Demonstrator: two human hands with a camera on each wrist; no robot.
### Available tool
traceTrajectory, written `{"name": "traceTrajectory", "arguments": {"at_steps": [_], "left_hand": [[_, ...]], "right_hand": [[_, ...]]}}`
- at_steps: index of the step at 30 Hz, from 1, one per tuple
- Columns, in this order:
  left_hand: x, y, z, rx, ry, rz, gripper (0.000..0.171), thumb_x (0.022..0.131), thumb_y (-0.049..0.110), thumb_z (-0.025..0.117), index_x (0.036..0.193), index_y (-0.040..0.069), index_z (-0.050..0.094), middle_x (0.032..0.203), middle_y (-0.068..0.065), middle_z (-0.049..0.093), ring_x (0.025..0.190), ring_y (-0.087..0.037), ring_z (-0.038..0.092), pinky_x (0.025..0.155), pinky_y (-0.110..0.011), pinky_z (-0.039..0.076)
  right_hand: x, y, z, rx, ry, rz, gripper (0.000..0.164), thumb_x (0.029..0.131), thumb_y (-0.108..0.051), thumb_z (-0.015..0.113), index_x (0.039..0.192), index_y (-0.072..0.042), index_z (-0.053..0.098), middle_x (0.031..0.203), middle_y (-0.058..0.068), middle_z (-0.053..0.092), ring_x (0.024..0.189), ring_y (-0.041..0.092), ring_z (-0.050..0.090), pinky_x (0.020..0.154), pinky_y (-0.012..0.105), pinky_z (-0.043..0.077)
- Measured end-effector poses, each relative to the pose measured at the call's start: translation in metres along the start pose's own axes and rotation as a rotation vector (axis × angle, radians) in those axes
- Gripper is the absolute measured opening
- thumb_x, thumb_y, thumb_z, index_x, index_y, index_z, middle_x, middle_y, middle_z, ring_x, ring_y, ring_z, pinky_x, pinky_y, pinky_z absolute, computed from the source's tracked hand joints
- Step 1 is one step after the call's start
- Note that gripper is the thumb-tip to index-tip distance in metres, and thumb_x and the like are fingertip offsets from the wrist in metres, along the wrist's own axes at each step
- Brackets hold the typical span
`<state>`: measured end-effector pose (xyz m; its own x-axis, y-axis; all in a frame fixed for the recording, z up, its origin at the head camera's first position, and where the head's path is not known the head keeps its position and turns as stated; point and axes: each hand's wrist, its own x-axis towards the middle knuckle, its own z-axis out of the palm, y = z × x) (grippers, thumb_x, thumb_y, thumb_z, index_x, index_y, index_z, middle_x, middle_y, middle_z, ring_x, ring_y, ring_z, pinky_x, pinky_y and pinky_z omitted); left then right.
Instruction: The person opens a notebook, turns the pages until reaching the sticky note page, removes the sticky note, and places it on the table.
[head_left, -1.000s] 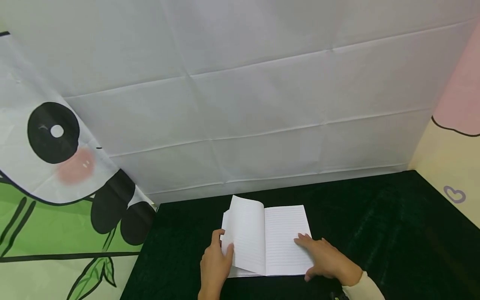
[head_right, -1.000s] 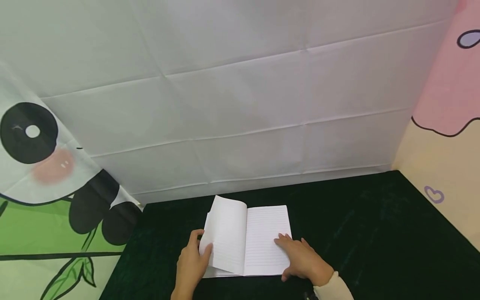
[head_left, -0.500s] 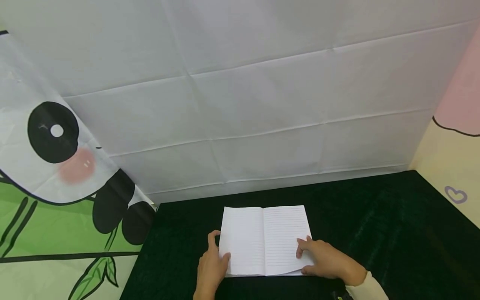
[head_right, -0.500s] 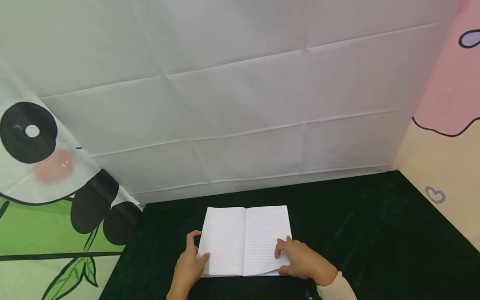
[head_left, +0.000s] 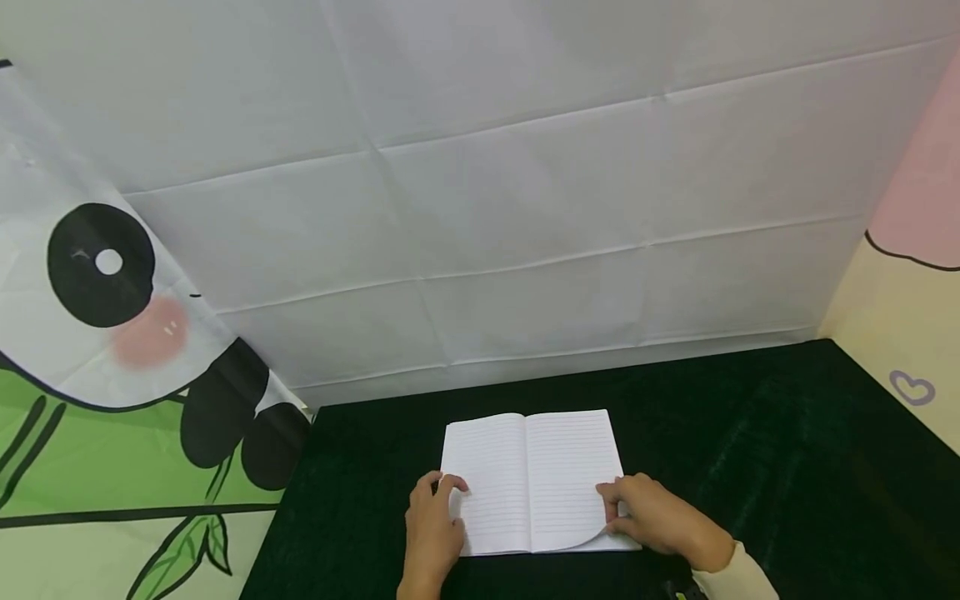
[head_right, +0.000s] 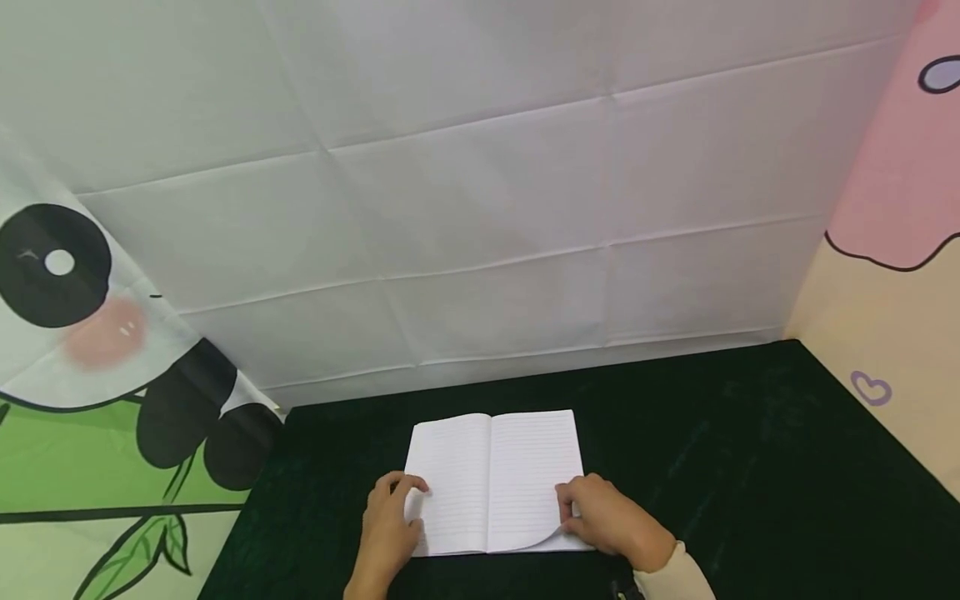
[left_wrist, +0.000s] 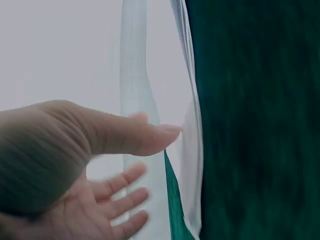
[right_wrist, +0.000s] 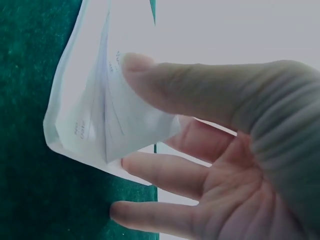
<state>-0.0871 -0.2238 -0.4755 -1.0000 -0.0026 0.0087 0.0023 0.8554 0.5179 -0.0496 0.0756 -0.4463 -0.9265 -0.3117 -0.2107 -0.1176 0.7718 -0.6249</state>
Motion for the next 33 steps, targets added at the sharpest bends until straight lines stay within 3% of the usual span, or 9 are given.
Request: {"name": "traceTrajectory", "arguments": {"at_steps": [3, 6, 10, 14, 19, 26, 33], "left_hand": [[-0.005, 0.014, 0.005, -0.014, -0.074, 0.183, 0.041, 0.079, -0.016, 0.064, 0.097, 0.021, 0.067, 0.143, -0.015, 0.056, 0.143, -0.044, 0.043, 0.115, -0.070, 0.029], [-0.012, 0.034, 0.011, -0.087, -0.200, 0.345, 0.036, 0.086, -0.006, 0.065, 0.101, 0.026, 0.069, 0.140, -0.006, 0.063, 0.141, -0.035, 0.050, 0.116, -0.069, 0.029], [-0.024, 0.060, 0.020, -0.152, -0.331, 0.454, 0.027, 0.090, 0.012, 0.073, 0.110, 0.031, 0.069, 0.137, 0.002, 0.067, 0.137, -0.027, 0.056, 0.112, -0.070, 0.034], [-0.032, 0.071, 0.029, -0.123, -0.381, 0.472, 0.028, 0.085, 0.022, 0.081, 0.108, 0.032, 0.067, 0.135, 0.005, 0.067, 0.141, -0.032, 0.052, 0.109, -0.075, 0.032], [-0.032, 0.067, 0.035, -0.120, -0.378, 0.458, 0.026, 0.084, 0.022, 0.082, 0.104, 0.030, 0.067, 0.129, 0.007, 0.069, 0.130, -0.025, 0.059, 0.109, -0.075, 0.033], [-0.033, 0.065, 0.035, -0.121, -0.389, 0.467, 0.022, 0.090, 0.014, 0.075, 0.104, 0.030, 0.068, 0.127, 0.006, 0.070, 0.134, -0.028, 0.058, 0.109, -0.074, 0.034], [-0.038, 0.070, 0.035, -0.083, -0.402, 0.486, 0.023, 0.087, 0.020, 0.079, 0.103, 0.031, 0.067, 0.127, 0.009, 0.069, 0.135, -0.025, 0.057, 0.108, -0.076, 0.033]], "right_hand": [[-0.002, 0.000, 0.000, 0.002, 0.019, 0.001, 0.022, 0.086, -0.008, 0.076, 0.071, -0.019, 0.063, 0.128, 0.020, 0.069, 0.088, 0.017, 0.059, 0.073, 0.034, 0.049], [-0.004, 0.000, 0.001, 0.013, 0.031, 0.001, 0.024, 0.085, -0.007, 0.076, 0.070, -0.018, 0.062, 0.127, 0.019, 0.070, 0.084, 0.016, 0.059, 0.070, 0.032, 0.048], [-0.005, -0.001, 0.002, 0.024, 0.043, -0.002, 0.022, 0.085, -0.007, 0.077, 0.071, -0.018, 0.063, 0.120, 0.015, 0.072, 0.075, 0.013, 0.054, 0.067, 0.029, 0.046], [-0.007, -0.002, 0.001, 0.034, 0.056, -0.002, 0.020, 0.084, -0.007, 0.078, 0.073, -0.016, 0.063, 0.107, 0.011, 0.073, 0.072, 0.013, 0.053, 0.064, 0.027, 0.045], [-0.010, -0.002, 0.002, 0.062, 0.060, 0.026, 0.022, 0.084, -0.009, 0.078, 0.072, -0.016, 0.061, 0.097, 0.005, 0.069, 0.070, 0.012, 0.051, 0.059, 0.023, 0.041], [-0.014, 0.000, 0.002, 0.072, 0.074, 0.027, 0.023, 0.084, -0.010, 0.079, 0.071, -0.014, 0.059, 0.111, 0.010, 0.071, 0.070, 0.013, 0.051, 0.059, 0.022, 0.041], [-0.019, 0.002, 0.001, 0.089, 0.092, 0.009, 0.023, 0.083, -0.014, 0.080, 0.073, -0.014, 0.060, 0.114, 0.011, 0.071, 0.070, 0.011, 0.050, 0.060, 0.021, 0.040]]}}
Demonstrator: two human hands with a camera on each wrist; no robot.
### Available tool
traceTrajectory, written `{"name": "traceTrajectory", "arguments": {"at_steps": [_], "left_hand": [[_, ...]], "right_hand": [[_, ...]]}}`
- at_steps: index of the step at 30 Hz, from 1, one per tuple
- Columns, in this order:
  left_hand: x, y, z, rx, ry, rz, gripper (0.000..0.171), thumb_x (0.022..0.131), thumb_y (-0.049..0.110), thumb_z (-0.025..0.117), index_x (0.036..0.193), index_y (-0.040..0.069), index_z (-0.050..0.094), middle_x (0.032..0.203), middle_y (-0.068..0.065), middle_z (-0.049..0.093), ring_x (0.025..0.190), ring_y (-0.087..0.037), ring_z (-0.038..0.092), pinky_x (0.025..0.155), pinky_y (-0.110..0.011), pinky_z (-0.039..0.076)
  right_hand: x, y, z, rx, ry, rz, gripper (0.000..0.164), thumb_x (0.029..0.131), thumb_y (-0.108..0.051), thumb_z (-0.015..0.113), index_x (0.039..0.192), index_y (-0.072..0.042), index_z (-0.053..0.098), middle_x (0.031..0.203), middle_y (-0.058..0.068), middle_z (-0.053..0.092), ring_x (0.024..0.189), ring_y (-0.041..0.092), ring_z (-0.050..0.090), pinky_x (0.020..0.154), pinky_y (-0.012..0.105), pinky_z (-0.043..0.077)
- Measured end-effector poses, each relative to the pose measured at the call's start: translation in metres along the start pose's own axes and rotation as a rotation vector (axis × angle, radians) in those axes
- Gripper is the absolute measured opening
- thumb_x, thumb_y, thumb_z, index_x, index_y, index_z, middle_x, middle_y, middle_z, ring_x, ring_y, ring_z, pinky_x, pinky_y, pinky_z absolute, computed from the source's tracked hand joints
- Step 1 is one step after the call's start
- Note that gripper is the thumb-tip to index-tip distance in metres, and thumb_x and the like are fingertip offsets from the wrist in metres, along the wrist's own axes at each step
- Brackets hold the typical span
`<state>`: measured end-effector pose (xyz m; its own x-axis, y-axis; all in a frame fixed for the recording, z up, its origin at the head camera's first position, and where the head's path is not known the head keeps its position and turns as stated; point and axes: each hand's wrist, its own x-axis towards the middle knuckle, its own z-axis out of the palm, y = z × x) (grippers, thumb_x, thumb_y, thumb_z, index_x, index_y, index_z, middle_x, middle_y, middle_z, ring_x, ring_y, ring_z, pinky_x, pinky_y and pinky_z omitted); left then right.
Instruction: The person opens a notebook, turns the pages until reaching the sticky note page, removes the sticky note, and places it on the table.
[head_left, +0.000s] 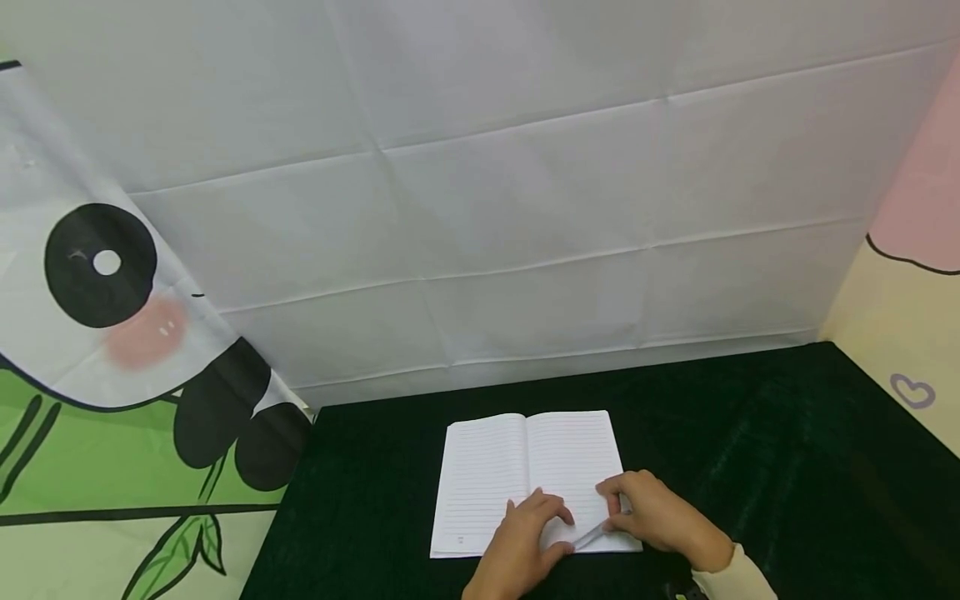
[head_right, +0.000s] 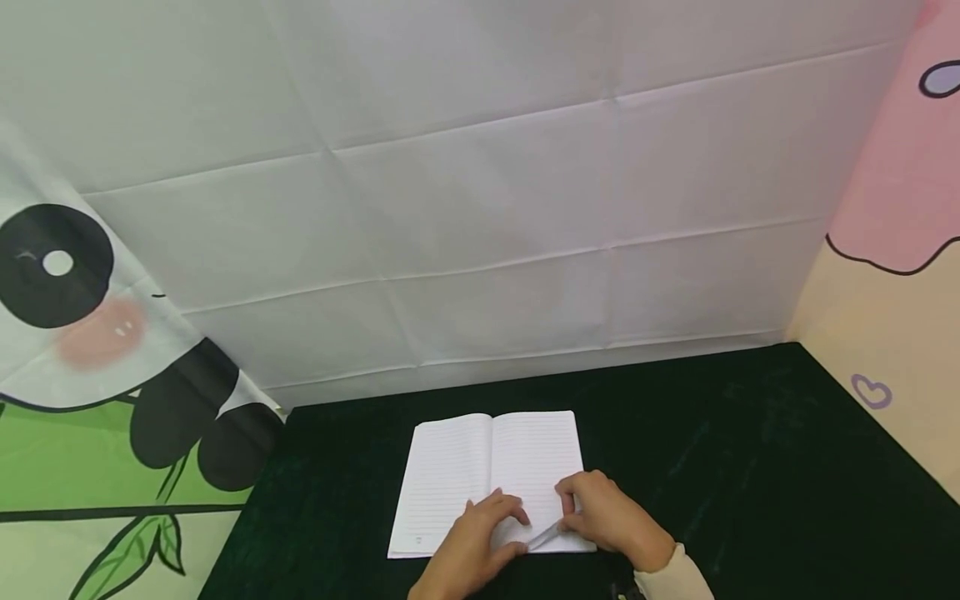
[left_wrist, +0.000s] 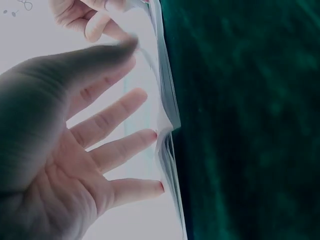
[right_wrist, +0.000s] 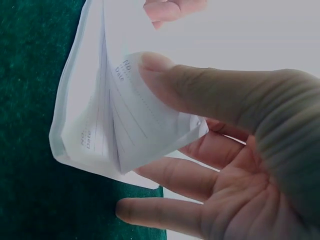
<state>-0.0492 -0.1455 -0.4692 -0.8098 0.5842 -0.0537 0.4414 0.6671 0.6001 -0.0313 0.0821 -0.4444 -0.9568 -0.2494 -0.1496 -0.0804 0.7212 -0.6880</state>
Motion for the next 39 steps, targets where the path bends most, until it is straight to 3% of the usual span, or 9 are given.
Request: {"name": "traceTrajectory", "arguments": {"at_steps": [6, 11, 15, 17, 19, 22, 27, 35, 39], "left_hand": [[0.002, 0.001, 0.001, -0.001, 0.008, 0.005, 0.020, 0.089, 0.014, 0.076, 0.099, 0.029, 0.068, 0.121, 0.009, 0.069, 0.122, -0.018, 0.063, 0.106, -0.078, 0.034], [0.006, 0.010, 0.008, 0.054, 0.017, -0.018, 0.019, 0.088, 0.013, 0.076, 0.093, 0.029, 0.066, 0.129, 0.004, 0.068, 0.140, -0.035, 0.052, 0.105, -0.080, 0.032], [0.005, 0.014, 0.014, 0.068, 0.071, -0.032, 0.017, 0.087, 0.015, 0.077, 0.085, 0.024, 0.063, 0.130, -0.004, 0.065, 0.139, -0.039, 0.051, 0.101, -0.081, 0.034], [0.003, 0.013, 0.015, 0.068, 0.118, -0.032, 0.018, 0.086, 0.015, 0.077, 0.082, 0.023, 0.062, 0.128, -0.006, 0.065, 0.136, -0.041, 0.053, 0.098, -0.081, 0.037], [0.002, 0.011, 0.015, 0.064, 0.169, -0.031, 0.019, 0.084, 0.013, 0.077, 0.079, 0.021, 0.061, 0.125, -0.007, 0.066, 0.132, -0.042, 0.056, 0.094, -0.081, 0.040], [0.001, 0.008, 0.014, 0.056, 0.231, -0.029, 0.021, 0.080, 0.008, 0.075, 0.077, 0.020, 0.059, 0.122, -0.009, 0.067, 0.127, -0.043, 0.060, 0.090, -0.078, 0.046], [0.001, 0.007, 0.009, 0.041, 0.287, -0.078, 0.021, 0.075, 0.006, 0.072, 0.073, 0.020, 0.056, 0.121, -0.009, 0.069, 0.113, -0.033, 0.068, 0.087, -0.059, 0.056], [0.005, 0.002, 0.004, 0.010, 0.399, -0.166, 0.024, 0.073, 0.008, 0.071, 0.066, 0.020, 0.052, 0.108, -0.002, 0.070, 0.086, -0.014, 0.065, 0.071, -0.030, 0.054], [0.005, -0.004, 0.002, -0.012, 0.501, -0.180, 0.025, 0.072, 0.005, 0.069, 0.064, 0.019, 0.049, 0.084, 0.005, 0.063, 0.074, -0.006, 0.053, 0.065, -0.021, 0.043]], "right_hand": [[0.000, 0.001, -0.001, 0.005, 0.000, -0.004, 0.023, 0.083, -0.016, 0.081, 0.073, -0.014, 0.060, 0.118, 0.013, 0.071, 0.072, 0.011, 0.051, 0.061, 0.021, 0.040], [0.001, 0.001, -0.002, -0.009, 0.017, -0.014, 0.019, 0.083, -0.016, 0.080, 0.077, -0.015, 0.062, 0.109, 0.009, 0.072, 0.077, 0.011, 0.053, 0.066, 0.022, 0.043], [0.001, 0.002, -0.001, -0.027, 0.024, -0.032, 0.020, 0.082, -0.020, 0.081, 0.081, -0.018, 0.061, 0.104, 0.005, 0.072, 0.082, 0.013, 0.055, 0.070, 0.027, 0.045], [0.000, 0.002, 0.001, -0.034, 0.037, -0.051, 0.023, 0.080, -0.021, 0.083, 0.088, -0.018, 0.062, 0.116, 0.011, 0.072, 0.092, 0.018, 0.062, 0.078, 0.035, 0.053], [-0.001, 0.001, 0.002, -0.022, 0.050, -0.059, 0.035, 0.076, -0.019, 0.086, 0.103, -0.016, 0.063, 0.126, 0.020, 0.067, 0.105, 0.030, 0.066, 0.089, 0.048, 0.056], [-0.001, 0.000, 0.003, -0.002, 0.096, -0.045, 0.067, 0.070, -0.016, 0.090, 0.128, -0.010, 0.057, 0.151, 0.031, 0.045, 0.129, 0.047, 0.056, 0.104, 0.064, 0.046], [0.001, -0.004, 0.004, -0.010, 0.147, 0.029, 0.105, 0.063, -0.015, 0.095, 0.148, 0.001, 0.035, 0.142, 0.020, 0.054, 0.119, 0.033, 0.061, 0.104, 0.058, 0.048], [0.003, -0.006, 0.006, 0.025, 0.127, 0.118, 0.094, 0.064, -0.014, 0.095, 0.138, -0.009, 0.037, 0.154, 0.024, 0.044, 0.116, 0.029, 0.059, 0.104, 0.058, 0.047], [0.003, -0.005, 0.004, 0.019, 0.069, 0.084, 0.070, 0.065, -0.008, 0.093, 0.120, -0.009, 0.050, 0.123, 0.017, 0.064, 0.092, 0.022, 0.058, 0.084, 0.045, 0.052]]}}
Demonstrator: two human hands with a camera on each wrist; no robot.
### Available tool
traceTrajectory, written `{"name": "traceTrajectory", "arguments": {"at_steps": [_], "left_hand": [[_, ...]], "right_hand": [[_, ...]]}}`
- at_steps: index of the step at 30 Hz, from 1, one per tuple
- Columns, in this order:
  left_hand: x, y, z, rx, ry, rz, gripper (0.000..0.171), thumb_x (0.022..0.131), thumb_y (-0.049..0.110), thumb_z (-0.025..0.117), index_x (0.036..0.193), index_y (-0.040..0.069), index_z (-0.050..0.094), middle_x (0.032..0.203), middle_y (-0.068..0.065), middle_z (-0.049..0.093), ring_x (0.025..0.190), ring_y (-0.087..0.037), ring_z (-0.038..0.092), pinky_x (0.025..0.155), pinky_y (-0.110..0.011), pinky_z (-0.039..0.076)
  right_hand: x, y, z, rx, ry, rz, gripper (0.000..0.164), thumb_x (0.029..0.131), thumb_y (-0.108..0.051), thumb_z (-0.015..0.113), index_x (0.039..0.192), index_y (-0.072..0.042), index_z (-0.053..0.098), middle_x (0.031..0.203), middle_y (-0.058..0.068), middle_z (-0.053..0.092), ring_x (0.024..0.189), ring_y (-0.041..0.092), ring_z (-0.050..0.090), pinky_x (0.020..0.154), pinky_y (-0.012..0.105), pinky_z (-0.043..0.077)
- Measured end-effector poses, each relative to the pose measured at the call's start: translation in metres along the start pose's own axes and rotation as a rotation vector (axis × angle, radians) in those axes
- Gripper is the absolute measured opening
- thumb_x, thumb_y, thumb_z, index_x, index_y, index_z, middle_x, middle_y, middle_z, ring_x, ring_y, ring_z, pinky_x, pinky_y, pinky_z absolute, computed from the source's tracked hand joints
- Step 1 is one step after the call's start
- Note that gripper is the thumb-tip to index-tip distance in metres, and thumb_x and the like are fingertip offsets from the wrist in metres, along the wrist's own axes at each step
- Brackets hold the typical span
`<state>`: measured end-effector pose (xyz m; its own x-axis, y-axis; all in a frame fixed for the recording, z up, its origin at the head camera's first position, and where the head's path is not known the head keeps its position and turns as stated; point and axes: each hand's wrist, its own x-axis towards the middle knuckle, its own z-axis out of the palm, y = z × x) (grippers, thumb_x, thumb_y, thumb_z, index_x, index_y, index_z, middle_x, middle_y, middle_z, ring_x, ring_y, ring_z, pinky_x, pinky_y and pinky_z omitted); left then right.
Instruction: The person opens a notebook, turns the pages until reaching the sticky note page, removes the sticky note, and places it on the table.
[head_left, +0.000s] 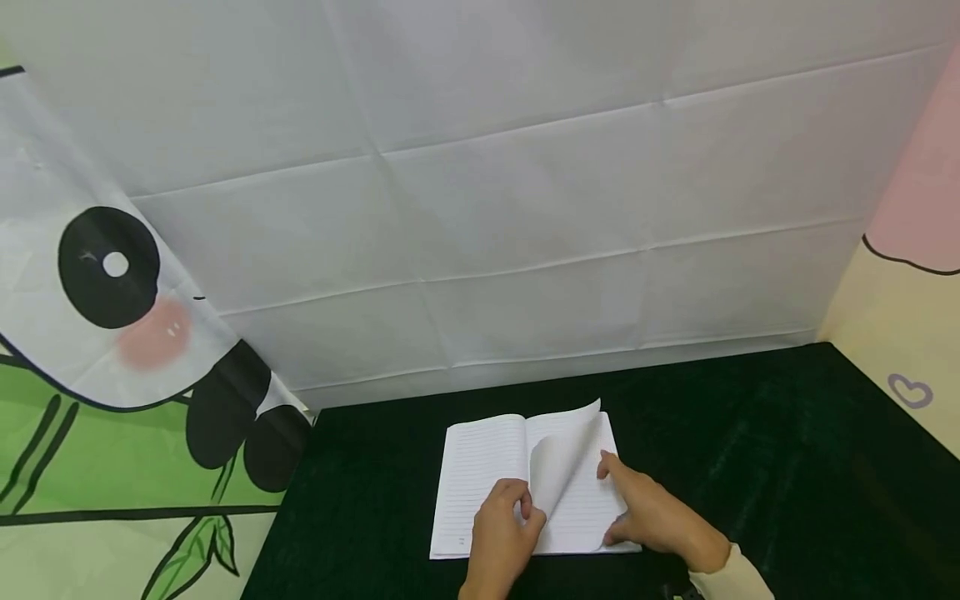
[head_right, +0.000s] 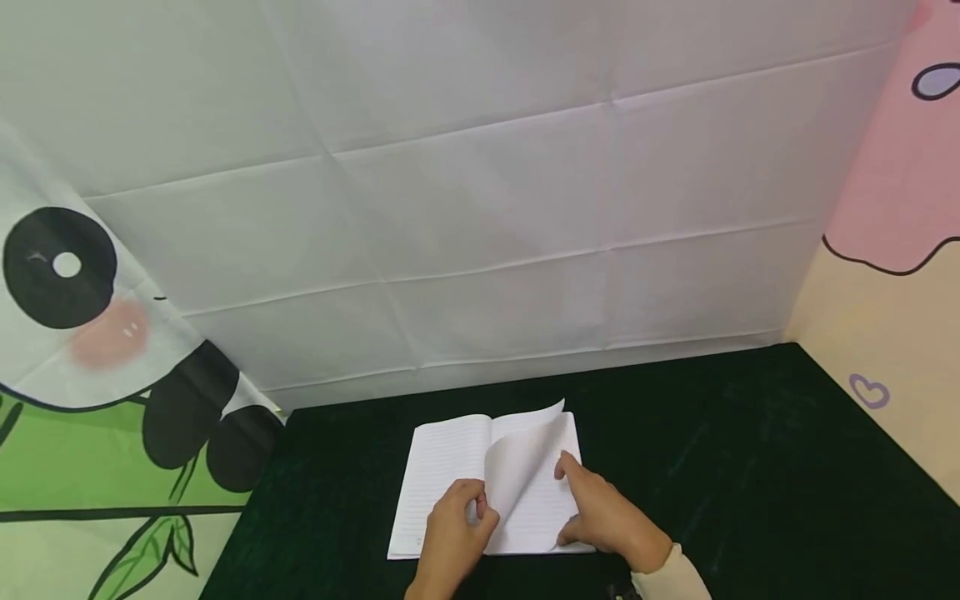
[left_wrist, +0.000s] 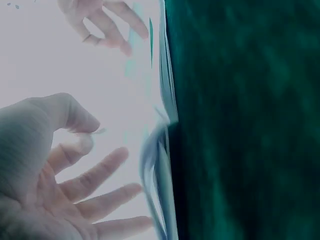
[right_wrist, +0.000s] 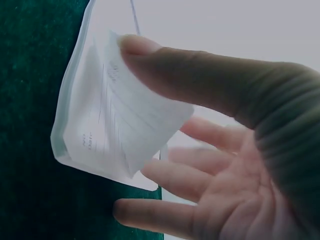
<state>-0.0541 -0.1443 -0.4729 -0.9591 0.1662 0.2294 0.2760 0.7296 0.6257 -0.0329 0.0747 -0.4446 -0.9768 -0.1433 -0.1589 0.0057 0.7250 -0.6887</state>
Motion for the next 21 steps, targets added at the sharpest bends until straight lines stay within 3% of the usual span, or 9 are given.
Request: {"name": "traceTrajectory", "arguments": {"at_steps": [3, 5, 7, 9, 13, 16, 19, 21], "left_hand": [[0.002, -0.003, -0.004, -0.009, 0.040, 0.004, 0.026, 0.071, 0.004, 0.068, 0.062, 0.018, 0.047, 0.069, 0.008, 0.052, 0.066, -0.003, 0.043, 0.060, -0.018, 0.036], [0.003, -0.003, -0.006, -0.002, 0.037, -0.015, 0.024, 0.075, 0.005, 0.068, 0.067, 0.016, 0.049, 0.064, 0.008, 0.047, 0.062, -0.004, 0.039, 0.057, -0.019, 0.034], [0.005, -0.003, -0.009, -0.003, 0.029, -0.050, 0.016, 0.080, 0.007, 0.070, 0.081, 0.013, 0.055, 0.066, 0.005, 0.051, 0.063, -0.006, 0.044, 0.058, -0.020, 0.037], [0.007, -0.004, -0.011, 0.004, 0.033, -0.095, 0.025, 0.084, 0.010, 0.072, 0.103, 0.010, 0.055, 0.077, 0.000, 0.065, 0.069, -0.010, 0.058, 0.062, -0.025, 0.048], [0.010, -0.011, -0.017, -0.019, 0.062, -0.186, 0.061, 0.087, 0.010, 0.073, 0.138, 0.012, 0.040, 0.087, -0.013, 0.072, 0.068, -0.016, 0.064, 0.064, -0.033, 0.053], [0.012, -0.019, -0.025, -0.018, 0.097, -0.218, 0.067, 0.089, 0.009, 0.070, 0.145, 0.021, 0.035, 0.082, -0.014, 0.070, 0.057, -0.013, 0.055, 0.058, -0.029, 0.047], [0.014, -0.028, -0.034, 0.019, 0.128, -0.212, 0.063, 0.091, 0.010, 0.069, 0.145, 0.026, 0.040, 0.093, -0.014, 0.073, 0.059, -0.012, 0.058, 0.058, -0.030, 0.050], [0.014, -0.033, -0.040, 0.049, 0.142, -0.211, 0.056, 0.092, 0.012, 0.069, 0.141, 0.026, 0.048, 0.113, -0.015, 0.074, 0.073, -0.017, 0.068, 0.068, -0.036, 0.058]], "right_hand": [[0.000, 0.001, -0.001, -0.022, -0.075, -0.042, 0.041, 0.071, -0.005, 0.088, 0.098, -0.011, 0.058, 0.098, 0.007, 0.065, 0.082, 0.019, 0.054, 0.072, 0.036, 0.047], [0.000, 0.002, -0.002, -0.028, -0.111, -0.044, 0.027, 0.077, -0.005, 0.083, 0.088, -0.013, 0.060, 0.102, 0.009, 0.068, 0.082, 0.019, 0.055, 0.071, 0.035, 0.047], [0.000, 0.002, -0.002, -0.036, -0.118, -0.047, 0.020, 0.081, -0.005, 0.079, 0.081, -0.014, 0.062, 0.115, 0.014, 0.071, 0.090, 0.021, 0.059, 0.076, 0.037, 0.049], [-0.001, 0.003, -0.002, -0.035, -0.118, -0.044, 0.019, 0.084, -0.005, 0.077, 0.076, -0.015, 0.063, 0.128, 0.019, 0.068, 0.104, 0.030, 0.065, 0.084, 0.044, 0.052], [-0.002, 0.003, -0.003, -0.036, -0.115, -0.048, 0.022, 0.084, -0.004, 0.076, 0.071, -0.017, 0.064, 0.137, 0.019, 0.064, 0.132, 0.047, 0.054, 0.105, 0.065, 0.044], [-0.002, 0.003, -0.003, -0.034, -0.118, -0.043, 0.023, 0.083, -0.003, 0.077, 0.070, -0.018, 0.064, 0.137, 0.018, 0.065, 0.137, 0.050, 0.049, 0.109, 0.071, 0.036], [-0.001, 0.003, -0.002, -0.038, -0.121, -0.041, 0.023, 0.083, -0.002, 0.076, 0.070, -0.018, 0.065, 0.137, 0.018, 0.065, 0.138, 0.049, 0.048, 0.110, 0.071, 0.034], [-0.001, 0.004, -0.002, -0.043, -0.124, -0.035, 0.023, 0.083, -0.002, 0.076, 0.071, -0.018, 0.065, 0.137, 0.017, 0.065, 0.139, 0.049, 0.047, 0.111, 0.070, 0.034]]}}
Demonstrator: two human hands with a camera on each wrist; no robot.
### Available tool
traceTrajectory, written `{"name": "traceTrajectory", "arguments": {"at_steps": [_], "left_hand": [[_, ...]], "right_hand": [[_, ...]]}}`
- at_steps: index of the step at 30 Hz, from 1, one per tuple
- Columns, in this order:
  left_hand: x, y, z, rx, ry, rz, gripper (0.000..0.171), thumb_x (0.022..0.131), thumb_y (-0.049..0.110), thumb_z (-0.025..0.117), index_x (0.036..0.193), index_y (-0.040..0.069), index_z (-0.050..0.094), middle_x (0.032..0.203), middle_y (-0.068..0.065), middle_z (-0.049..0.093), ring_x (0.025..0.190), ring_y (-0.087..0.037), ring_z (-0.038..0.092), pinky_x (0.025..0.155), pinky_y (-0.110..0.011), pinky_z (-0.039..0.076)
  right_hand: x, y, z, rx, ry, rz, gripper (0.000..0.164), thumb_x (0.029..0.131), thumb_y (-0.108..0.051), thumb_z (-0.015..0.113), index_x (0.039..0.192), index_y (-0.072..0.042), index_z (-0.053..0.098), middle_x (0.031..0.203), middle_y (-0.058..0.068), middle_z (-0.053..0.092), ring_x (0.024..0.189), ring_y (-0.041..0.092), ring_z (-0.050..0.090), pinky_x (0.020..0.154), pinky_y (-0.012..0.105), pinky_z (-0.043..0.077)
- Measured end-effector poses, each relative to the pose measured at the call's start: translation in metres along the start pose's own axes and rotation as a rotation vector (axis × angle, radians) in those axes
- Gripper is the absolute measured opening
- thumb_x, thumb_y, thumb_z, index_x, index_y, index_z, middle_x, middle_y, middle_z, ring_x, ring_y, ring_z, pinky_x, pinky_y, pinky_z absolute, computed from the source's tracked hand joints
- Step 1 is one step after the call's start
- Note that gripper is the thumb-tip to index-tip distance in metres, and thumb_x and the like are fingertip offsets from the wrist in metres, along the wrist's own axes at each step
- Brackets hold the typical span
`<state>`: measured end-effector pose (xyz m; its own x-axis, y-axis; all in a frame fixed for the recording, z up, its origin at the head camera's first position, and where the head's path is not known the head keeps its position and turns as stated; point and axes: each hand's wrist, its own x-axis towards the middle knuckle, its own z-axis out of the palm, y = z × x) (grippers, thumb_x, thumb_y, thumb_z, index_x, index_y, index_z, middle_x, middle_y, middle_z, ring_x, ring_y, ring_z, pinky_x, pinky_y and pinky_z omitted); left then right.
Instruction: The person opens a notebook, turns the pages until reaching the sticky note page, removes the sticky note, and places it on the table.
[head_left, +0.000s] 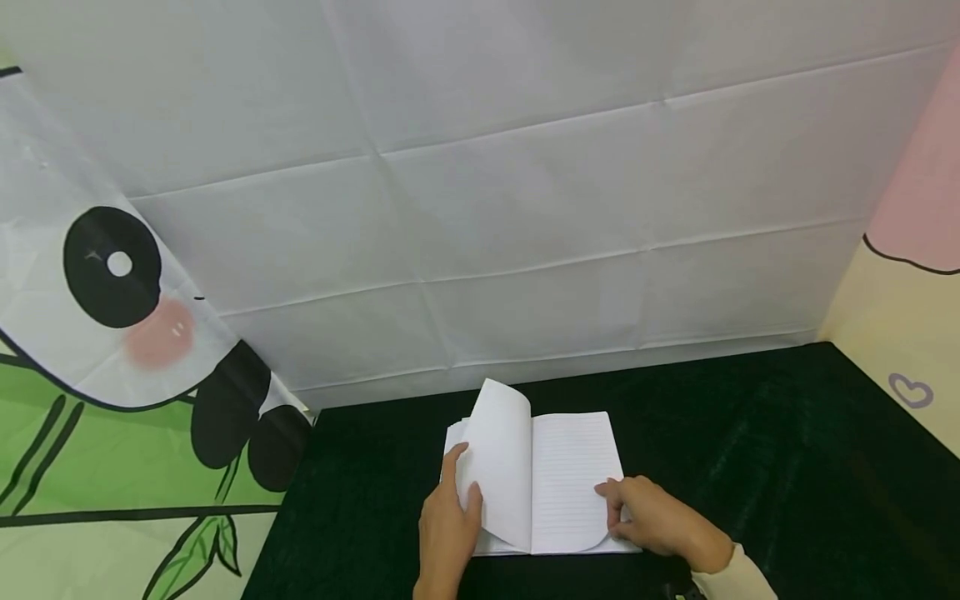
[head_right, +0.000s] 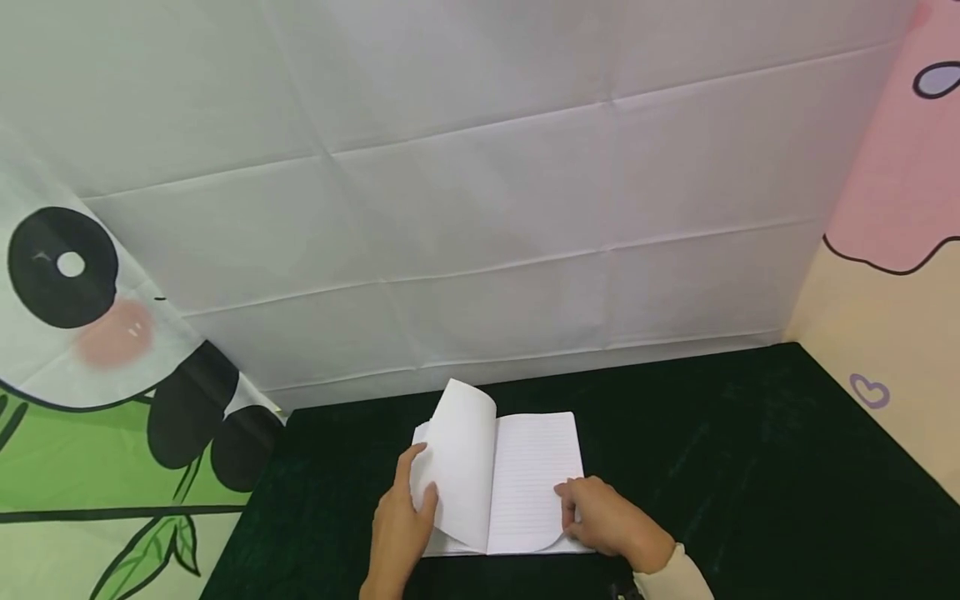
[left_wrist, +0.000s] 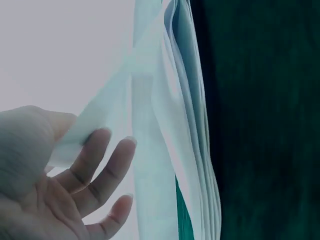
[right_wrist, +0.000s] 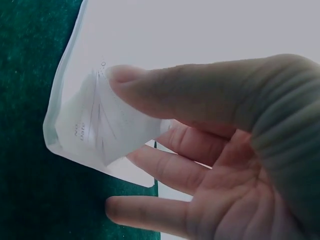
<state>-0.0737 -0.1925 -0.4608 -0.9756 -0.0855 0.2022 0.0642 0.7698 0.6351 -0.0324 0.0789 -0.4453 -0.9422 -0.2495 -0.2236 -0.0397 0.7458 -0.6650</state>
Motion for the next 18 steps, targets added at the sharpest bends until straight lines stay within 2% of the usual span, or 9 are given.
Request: {"name": "traceTrajectory", "arguments": {"at_steps": [2, 5, 7, 9, 13, 18], "left_hand": [[0.002, -0.004, -0.004, 0.022, 0.002, -0.003, 0.046, 0.092, 0.012, 0.069, 0.134, 0.025, 0.056, 0.119, -0.014, 0.073, 0.083, -0.020, 0.070, 0.074, -0.041, 0.060], [0.003, -0.010, -0.009, 0.050, -0.007, -0.020, 0.030, 0.093, 0.010, 0.068, 0.120, 0.023, 0.066, 0.108, -0.008, 0.071, 0.079, -0.017, 0.064, 0.070, -0.032, 0.056], [0.005, -0.013, -0.012, 0.077, -0.030, -0.028, 0.024, 0.094, 0.008, 0.065, 0.112, 0.021, 0.072, 0.092, -0.004, 0.066, 0.069, -0.012, 0.053, 0.060, -0.024, 0.044], [0.005, -0.017, -0.015, 0.104, -0.070, -0.035, 0.022, 0.094, 0.007, 0.063, 0.107, 0.020, 0.075, 0.083, 0.000, 0.059, 0.063, -0.010, 0.045, 0.056, -0.022, 0.035], [0.006, -0.024, -0.016, 0.153, -0.165, -0.056, 0.022, 0.094, 0.006, 0.064, 0.104, 0.019, 0.078, 0.081, 0.000, 0.059, 0.066, -0.011, 0.047, 0.058, -0.024, 0.037], [0.008, -0.029, -0.016, 0.156, -0.278, -0.111, 0.021, 0.092, 0.005, 0.068, 0.105, 0.018, 0.078, 0.103, -0.009, 0.070, 0.083, -0.017, 0.057, 0.073, -0.039, 0.050]], "right_hand": [[0.000, 0.001, 0.000, -0.005, -0.003, 0.006, 0.023, 0.083, -0.002, 0.076, 0.071, -0.018, 0.065, 0.137, 0.017, 0.065, 0.139, 0.048, 0.047, 0.111, 0.070, 0.034], [0.000, 0.001, 0.000, -0.011, -0.004, 0.019, 0.023, 0.083, -0.003, 0.077, 0.070, -0.018, 0.065, 0.137, 0.016, 0.065, 0.139, 0.047, 0.048, 0.111, 0.069, 0.035], [0.001, 0.001, 0.000, -0.017, -0.003, 0.030, 0.023, 0.083, -0.003, 0.077, 0.070, -0.018, 0.065, 0.136, 0.016, 0.066, 0.138, 0.047, 0.049, 0.111, 0.068, 0.037], [0.001, 0.001, -0.001, -0.027, 0.000, 0.042, 0.023, 0.083, -0.004, 0.077, 0.069, -0.018, 0.065, 0.136, 0.015, 0.066, 0.137, 0.046, 0.051, 0.109, 0.065, 0.040], [0.001, 0.001, -0.002, -0.037, 0.003, 0.054, 0.023, 0.083, -0.003, 0.077, 0.069, -0.018, 0.065, 0.135, 0.015, 0.067, 0.134, 0.044, 0.054, 0.102, 0.057, 0.049], [0.001, 0.004, -0.003, -0.038, 0.010, 0.031, 0.023, 0.083, -0.003, 0.078, 0.069, -0.016, 0.064, 0.134, 0.017, 0.067, 0.125, 0.039, 0.061, 0.091, 0.049, 0.052]]}}
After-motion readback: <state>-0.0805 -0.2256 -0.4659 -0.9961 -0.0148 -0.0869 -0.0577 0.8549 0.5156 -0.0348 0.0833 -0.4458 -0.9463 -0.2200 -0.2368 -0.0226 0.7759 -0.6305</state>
